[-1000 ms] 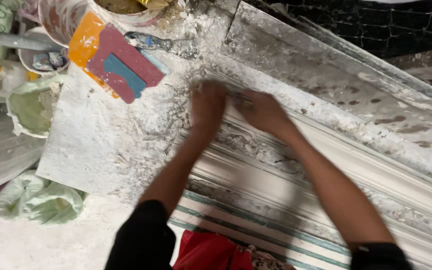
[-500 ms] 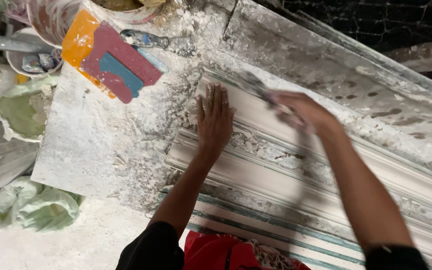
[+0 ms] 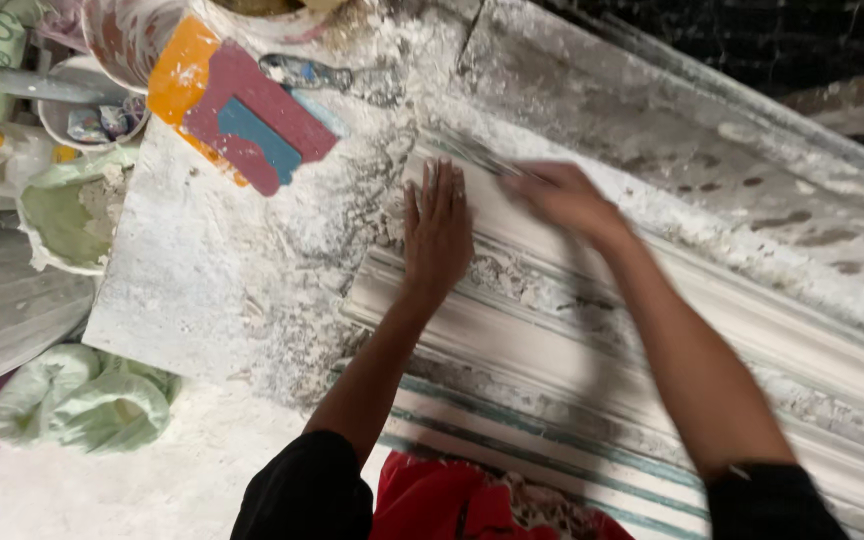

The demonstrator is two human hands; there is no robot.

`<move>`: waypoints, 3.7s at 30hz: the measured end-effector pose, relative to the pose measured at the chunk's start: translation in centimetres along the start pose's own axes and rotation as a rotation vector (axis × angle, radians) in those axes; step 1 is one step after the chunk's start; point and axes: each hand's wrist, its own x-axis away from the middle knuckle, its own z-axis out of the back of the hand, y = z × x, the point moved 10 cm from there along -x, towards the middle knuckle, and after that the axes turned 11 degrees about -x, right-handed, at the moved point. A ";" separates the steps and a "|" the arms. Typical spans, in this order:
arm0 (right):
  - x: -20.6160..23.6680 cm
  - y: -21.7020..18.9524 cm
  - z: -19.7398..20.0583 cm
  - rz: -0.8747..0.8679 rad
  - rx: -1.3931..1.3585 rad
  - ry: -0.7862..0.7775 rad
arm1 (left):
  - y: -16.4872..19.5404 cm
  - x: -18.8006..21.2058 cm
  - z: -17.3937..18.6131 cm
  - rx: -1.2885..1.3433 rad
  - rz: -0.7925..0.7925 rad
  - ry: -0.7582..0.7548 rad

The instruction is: The person uses a small hand scraper to remove dried plaster residue from decorative molding strips laid on a work surface. They work along the grooves of the moldings section by section, repositioning the pieces and scraping off excess plaster by hand.

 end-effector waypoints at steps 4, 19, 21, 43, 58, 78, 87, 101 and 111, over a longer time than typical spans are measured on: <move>-4.7 -3.7 -9.8 0.265 0.006 0.044 | -4.2 0.9 0.2 0.487 0.469 -0.253; 21.5 27.0 13.0 0.410 0.345 0.993 | -3.0 -10.0 4.4 0.180 -0.464 -0.466; 24.5 31.1 15.7 0.308 0.462 1.108 | -4.7 -12.3 5.2 0.062 -0.487 -0.508; 25.9 35.8 17.8 0.073 0.370 1.173 | 6.9 -5.8 1.6 -1.011 -1.186 -0.600; 26.2 35.5 17.4 0.124 0.408 1.200 | 12.8 -4.2 3.1 -0.830 -1.270 -0.533; 26.6 36.1 17.5 0.121 0.402 1.187 | 27.3 -4.2 -5.3 -0.134 -0.822 -0.396; 26.5 35.9 17.6 0.101 0.413 1.216 | 21.4 -6.7 -3.2 -0.293 -0.827 -0.559; 26.8 36.0 17.7 0.102 0.388 1.189 | 33.9 -4.7 -4.8 -0.231 -0.930 -0.538; 26.0 36.7 17.5 0.010 0.332 1.126 | 32.1 -6.0 -2.5 -0.373 -0.969 -0.438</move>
